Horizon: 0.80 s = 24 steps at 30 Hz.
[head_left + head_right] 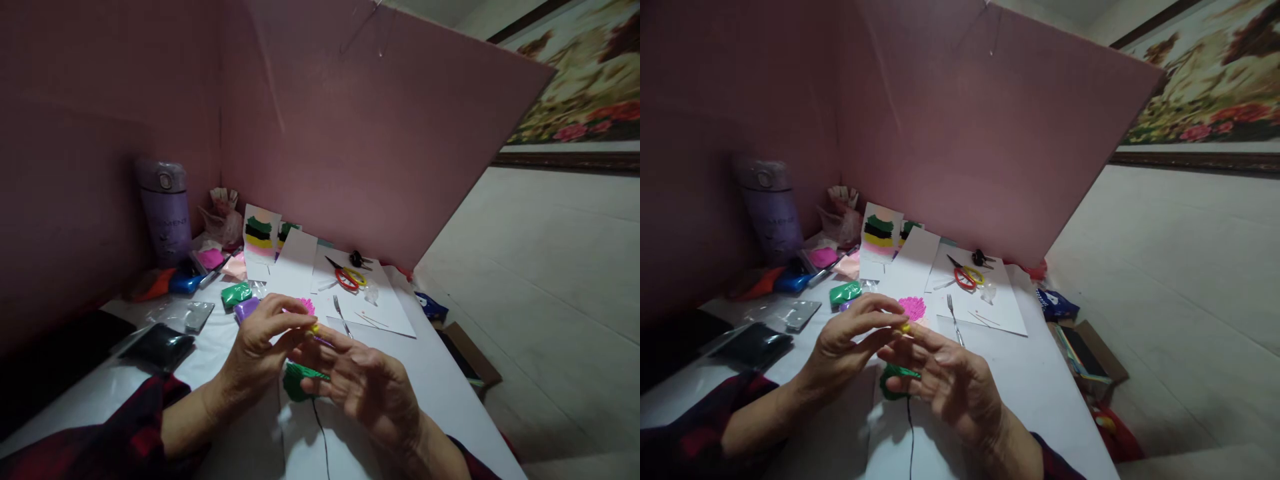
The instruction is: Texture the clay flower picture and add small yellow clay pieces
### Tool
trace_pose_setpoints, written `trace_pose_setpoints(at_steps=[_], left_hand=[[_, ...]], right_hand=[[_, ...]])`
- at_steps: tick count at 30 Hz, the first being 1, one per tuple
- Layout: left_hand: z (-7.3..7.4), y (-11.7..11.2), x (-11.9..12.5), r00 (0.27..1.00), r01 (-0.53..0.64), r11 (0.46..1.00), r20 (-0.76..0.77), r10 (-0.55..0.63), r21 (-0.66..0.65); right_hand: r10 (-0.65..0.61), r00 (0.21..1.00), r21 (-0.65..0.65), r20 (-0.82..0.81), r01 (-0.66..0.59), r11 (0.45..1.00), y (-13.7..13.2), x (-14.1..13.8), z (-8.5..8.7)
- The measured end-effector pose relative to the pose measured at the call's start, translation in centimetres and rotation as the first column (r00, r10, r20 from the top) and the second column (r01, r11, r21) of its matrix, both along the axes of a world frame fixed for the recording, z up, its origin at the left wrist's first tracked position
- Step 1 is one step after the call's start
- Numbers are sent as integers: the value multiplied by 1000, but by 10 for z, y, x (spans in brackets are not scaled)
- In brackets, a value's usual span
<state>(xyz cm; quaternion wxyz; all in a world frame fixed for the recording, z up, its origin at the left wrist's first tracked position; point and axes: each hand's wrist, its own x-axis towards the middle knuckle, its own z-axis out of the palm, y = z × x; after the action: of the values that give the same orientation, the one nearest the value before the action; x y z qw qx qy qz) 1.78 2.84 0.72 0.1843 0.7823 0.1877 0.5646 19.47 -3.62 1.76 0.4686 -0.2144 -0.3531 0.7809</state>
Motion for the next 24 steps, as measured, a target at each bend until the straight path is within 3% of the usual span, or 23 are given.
trace_pose_setpoints(at_steps=[2,6,8,10,12,14,16,19,22,24], left_hand=[[0,0,1,999,-34,996,14,33,77],[-1,-1,4,976,-118,945,-141,167,304],[-1,-2,5,970,-120,940,-165,180,320],[-1,-2,4,990,-68,974,-103,92,218],[0,-1,3,999,-9,1000,33,8,16],[2,1,1,984,-2,975,173,42,-224],[5,3,0,964,-3,889,236,125,-459],[8,5,0,959,112,671,256,121,-733],[9,2,2,948,275,478,319,13,-835],[8,0,3,937,331,400,348,-33,-854]], right_hand=[[-5,999,-16,-51,5,1000,0,0,0],[53,993,-11,-105,-54,998,-1,-1,0],[78,989,-16,-122,-81,997,0,-1,-1],[80,988,-22,-132,-84,996,0,-2,-2],[65,989,-36,-136,-71,997,1,-2,-2],[50,990,-55,-131,-57,997,0,-2,-2],[26,993,-50,-119,-32,998,0,-2,-1],[-10,998,22,-62,11,1000,0,-4,-3],[-41,991,135,128,24,991,3,-4,-19],[-78,944,281,322,-17,960,5,-4,-33]])
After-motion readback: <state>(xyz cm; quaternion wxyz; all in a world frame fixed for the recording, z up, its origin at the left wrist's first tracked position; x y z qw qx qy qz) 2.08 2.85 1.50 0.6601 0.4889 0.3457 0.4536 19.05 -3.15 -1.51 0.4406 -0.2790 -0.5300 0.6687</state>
